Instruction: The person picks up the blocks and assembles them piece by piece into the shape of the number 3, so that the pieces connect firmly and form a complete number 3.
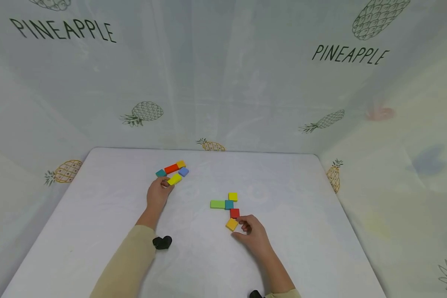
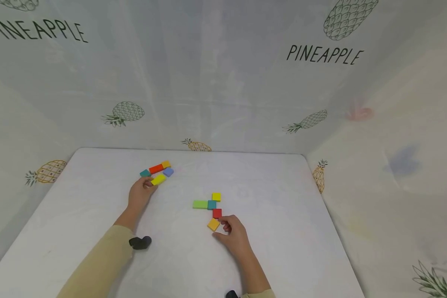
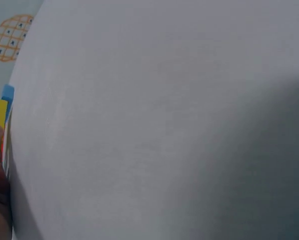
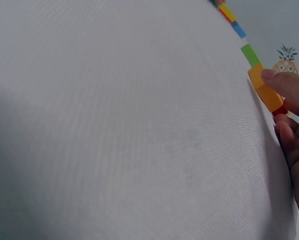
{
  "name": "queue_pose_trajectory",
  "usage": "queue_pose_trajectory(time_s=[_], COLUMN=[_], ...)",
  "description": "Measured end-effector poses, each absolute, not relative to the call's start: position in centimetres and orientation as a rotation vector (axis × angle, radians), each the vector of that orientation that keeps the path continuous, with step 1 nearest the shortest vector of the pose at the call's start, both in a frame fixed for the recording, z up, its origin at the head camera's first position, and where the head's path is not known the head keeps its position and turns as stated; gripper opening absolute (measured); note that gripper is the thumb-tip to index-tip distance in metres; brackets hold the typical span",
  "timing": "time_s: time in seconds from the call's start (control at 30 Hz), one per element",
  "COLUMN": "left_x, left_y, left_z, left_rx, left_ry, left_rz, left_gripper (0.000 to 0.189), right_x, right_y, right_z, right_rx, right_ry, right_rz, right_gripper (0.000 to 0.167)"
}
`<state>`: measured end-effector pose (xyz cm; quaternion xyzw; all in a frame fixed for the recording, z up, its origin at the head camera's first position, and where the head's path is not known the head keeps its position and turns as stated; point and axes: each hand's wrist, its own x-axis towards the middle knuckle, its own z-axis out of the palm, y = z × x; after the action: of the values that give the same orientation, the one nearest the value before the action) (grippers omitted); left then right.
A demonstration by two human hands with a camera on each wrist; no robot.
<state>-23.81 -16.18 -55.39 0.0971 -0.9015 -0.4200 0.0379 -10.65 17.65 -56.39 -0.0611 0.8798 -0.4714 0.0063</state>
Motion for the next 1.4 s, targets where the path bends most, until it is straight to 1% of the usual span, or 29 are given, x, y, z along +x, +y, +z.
queue_pose_trajectory(time_s=[0.23, 0.53, 0.73, 1.03, 1.4], left_x=[-22.2, -20.3, -19.1, -17.3, -16.1], left_y=[-14.7, -13.1, -12.2, -11.0, -9.5], left_z=[-55.2, -55.1, -55.2, -55.4, -55.5], left_rx=[0.209, 0.193, 0.138, 0.09, -0.003], left_ry=[-2.758, -2.784, -2.789, -2.824, -2.859], left_rz=[-1.355, -1.431, -1.489, -1.457, -1.441], left_gripper=[0.036, 0.034, 0.032, 0.03, 0.03], right_x=[-10.6, -10.6, -10.6, -10.5, -10.7], right_y=[17.7, 17.8, 17.9, 17.8, 17.7], right_z=[-56.3, -56.3, -56.4, -56.6, -56.5], right_rx=[-0.171, -0.152, -0.156, -0.166, -0.151], right_ry=[2.762, 2.749, 2.743, 2.728, 2.735], right_rz=[-1.447, -1.458, -1.467, -1.482, -1.468], right_gripper=[0.041, 0.04, 0.041, 0.041, 0.04])
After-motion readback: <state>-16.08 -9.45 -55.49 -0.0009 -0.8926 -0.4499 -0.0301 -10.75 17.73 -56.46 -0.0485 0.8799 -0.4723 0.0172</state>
